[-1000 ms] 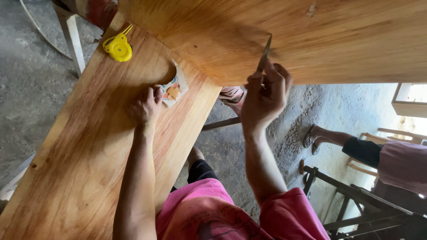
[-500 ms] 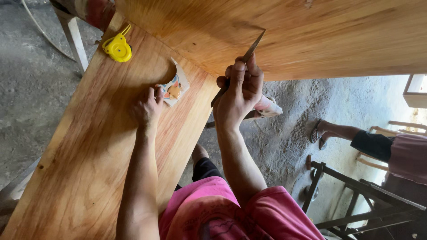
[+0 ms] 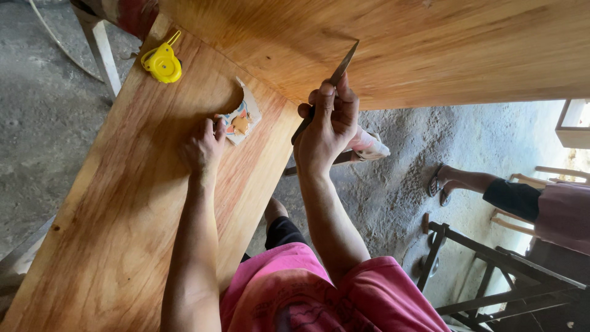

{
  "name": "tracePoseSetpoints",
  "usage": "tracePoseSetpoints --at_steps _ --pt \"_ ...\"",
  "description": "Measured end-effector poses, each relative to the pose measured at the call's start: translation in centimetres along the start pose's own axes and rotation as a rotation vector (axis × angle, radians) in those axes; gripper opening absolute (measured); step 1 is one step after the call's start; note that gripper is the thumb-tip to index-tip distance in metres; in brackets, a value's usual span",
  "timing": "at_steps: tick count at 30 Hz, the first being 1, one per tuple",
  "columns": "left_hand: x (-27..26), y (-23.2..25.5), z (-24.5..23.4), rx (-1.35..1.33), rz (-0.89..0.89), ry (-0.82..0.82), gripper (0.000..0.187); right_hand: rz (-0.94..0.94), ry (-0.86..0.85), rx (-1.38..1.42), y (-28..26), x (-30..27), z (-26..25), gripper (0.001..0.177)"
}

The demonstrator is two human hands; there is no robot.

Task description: The person applies a brown filler paste to gaps and seams on a wooden structure using a small metal spatula. They repeatedly scoop the paste from a cardboard container and spread it into the joints of the wood.

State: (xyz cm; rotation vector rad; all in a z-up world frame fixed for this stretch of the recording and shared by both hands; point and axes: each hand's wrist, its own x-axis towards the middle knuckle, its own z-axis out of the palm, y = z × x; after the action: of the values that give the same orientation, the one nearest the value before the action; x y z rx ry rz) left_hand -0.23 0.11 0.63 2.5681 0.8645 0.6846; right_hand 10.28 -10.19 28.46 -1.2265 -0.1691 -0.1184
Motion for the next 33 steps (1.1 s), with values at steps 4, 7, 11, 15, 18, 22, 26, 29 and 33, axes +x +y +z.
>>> tracePoseSetpoints --at_steps 4,7,11,15,18,22,26,29,33 --pt "0.7 0.2 -0.1 0.077 0.0 0.026 0.043 -0.057 -0.098 -0.25 -1.9 0.1 -1.2 0.021" --pt "0.7 0.1 -0.3 0.102 0.018 0.07 0.045 -0.418 -0.181 -0.676 -5.0 1.5 -2.6 0.016" --pt "0.7 0.3 -0.2 0.085 0.013 0.092 0.044 -0.835 -0.156 -1.0 -9.0 4.3 -3.0 0.018" --pt "0.4 0.2 -0.1 0.069 0.006 0.09 0.045 -0.934 -0.347 -1.132 -10.7 5.4 -1.8 0.019" --pt "0.6 0.2 0.1 0.096 -0.012 0.083 0.045 -0.825 -0.396 -1.18 -11.4 4.8 -2.4 0.02" --pt "-0.1 0.1 0.4 0.09 -0.063 0.003 0.046 -0.843 -0.29 -1.186 -11.8 4.8 -3.4 0.021" --pt "0.0 -0.2 1.2 0.092 -0.079 -0.036 0.045 -0.636 -0.458 -1.143 -10.4 4.3 -4.5 0.02" --pt "-0.3 -0.3 1.8 0.03 -0.087 -0.045 0.044 -0.443 -0.423 -1.1 -9.4 2.9 -5.4 0.021" --pt "-0.9 -0.7 1.7 -0.022 -0.068 -0.025 0.042 -0.254 -0.438 -1.034 -7.4 1.3 -7.6 0.022"
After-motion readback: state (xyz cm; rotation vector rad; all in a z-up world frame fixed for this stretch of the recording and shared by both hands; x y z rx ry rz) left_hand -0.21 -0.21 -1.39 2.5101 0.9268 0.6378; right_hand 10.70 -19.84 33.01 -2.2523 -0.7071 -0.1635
